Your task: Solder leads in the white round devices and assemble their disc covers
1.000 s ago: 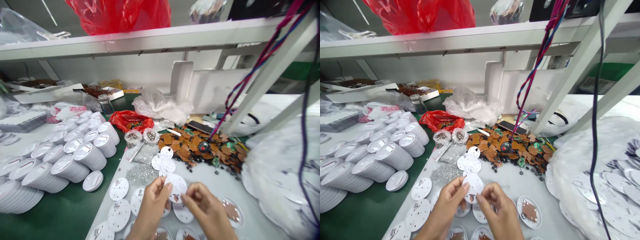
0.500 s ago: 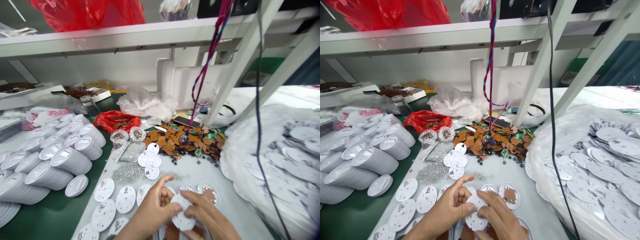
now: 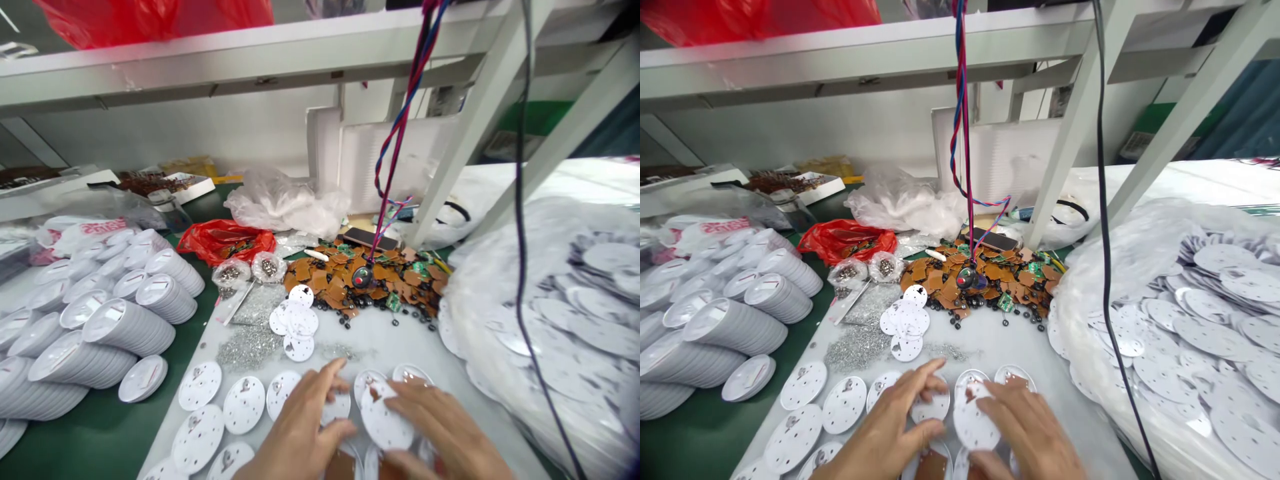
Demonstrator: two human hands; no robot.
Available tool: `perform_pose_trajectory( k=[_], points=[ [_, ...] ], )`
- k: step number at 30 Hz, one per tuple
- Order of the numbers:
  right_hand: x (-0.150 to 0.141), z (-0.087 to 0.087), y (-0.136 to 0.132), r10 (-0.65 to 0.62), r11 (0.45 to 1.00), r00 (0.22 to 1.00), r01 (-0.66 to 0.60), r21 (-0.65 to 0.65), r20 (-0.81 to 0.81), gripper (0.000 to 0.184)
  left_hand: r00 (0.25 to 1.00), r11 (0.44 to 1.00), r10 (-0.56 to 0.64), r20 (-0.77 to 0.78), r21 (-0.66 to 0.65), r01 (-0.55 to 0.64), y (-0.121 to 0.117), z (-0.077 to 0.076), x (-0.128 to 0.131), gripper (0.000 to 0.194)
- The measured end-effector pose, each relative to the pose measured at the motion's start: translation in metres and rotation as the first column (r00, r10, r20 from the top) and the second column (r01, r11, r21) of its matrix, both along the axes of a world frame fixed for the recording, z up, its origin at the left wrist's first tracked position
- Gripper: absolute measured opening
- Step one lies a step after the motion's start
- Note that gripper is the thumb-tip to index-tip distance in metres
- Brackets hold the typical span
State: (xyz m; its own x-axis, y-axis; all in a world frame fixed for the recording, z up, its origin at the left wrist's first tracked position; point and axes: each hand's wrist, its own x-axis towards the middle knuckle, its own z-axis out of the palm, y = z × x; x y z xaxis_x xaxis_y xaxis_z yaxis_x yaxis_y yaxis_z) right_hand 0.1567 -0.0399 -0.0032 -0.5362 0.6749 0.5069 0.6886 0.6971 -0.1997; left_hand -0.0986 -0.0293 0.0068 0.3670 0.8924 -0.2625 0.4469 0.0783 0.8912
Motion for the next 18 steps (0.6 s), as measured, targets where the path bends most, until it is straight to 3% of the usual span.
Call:
perform_pose_trajectory(
  k=[2,5,12,18],
  points=[
    [0.005,0.001,0.011,-0.074,0.994,0.996,0.07,0.085,0.055,0.033,0.991,0.987,-0.006,-0.137,0.156,0.027,0.002,-0.003,0.002,0.076],
    [0.003,-0.003,0.021,-0.09,0.993,0.987,0.078,0.094,0.135,0.032,0.966,0.961,-0.044,-0.256,0.252,0.11,0.006,-0.006,0.011,0.081],
    [-0.013,-0.013,0.021,-0.093,0.994,0.983,0.083,0.067,0.161,0.038,0.923,0.964,-0.052,-0.382,0.222,0.146,0.011,-0.005,0.03,0.076],
    [-0.023,-0.004,0.024,-0.108,0.979,0.992,0.096,0.178,0.06,0.048,0.953,0.97,0.005,-0.301,0.232,0.068,0.009,-0.01,0.032,0.068]
  ],
)
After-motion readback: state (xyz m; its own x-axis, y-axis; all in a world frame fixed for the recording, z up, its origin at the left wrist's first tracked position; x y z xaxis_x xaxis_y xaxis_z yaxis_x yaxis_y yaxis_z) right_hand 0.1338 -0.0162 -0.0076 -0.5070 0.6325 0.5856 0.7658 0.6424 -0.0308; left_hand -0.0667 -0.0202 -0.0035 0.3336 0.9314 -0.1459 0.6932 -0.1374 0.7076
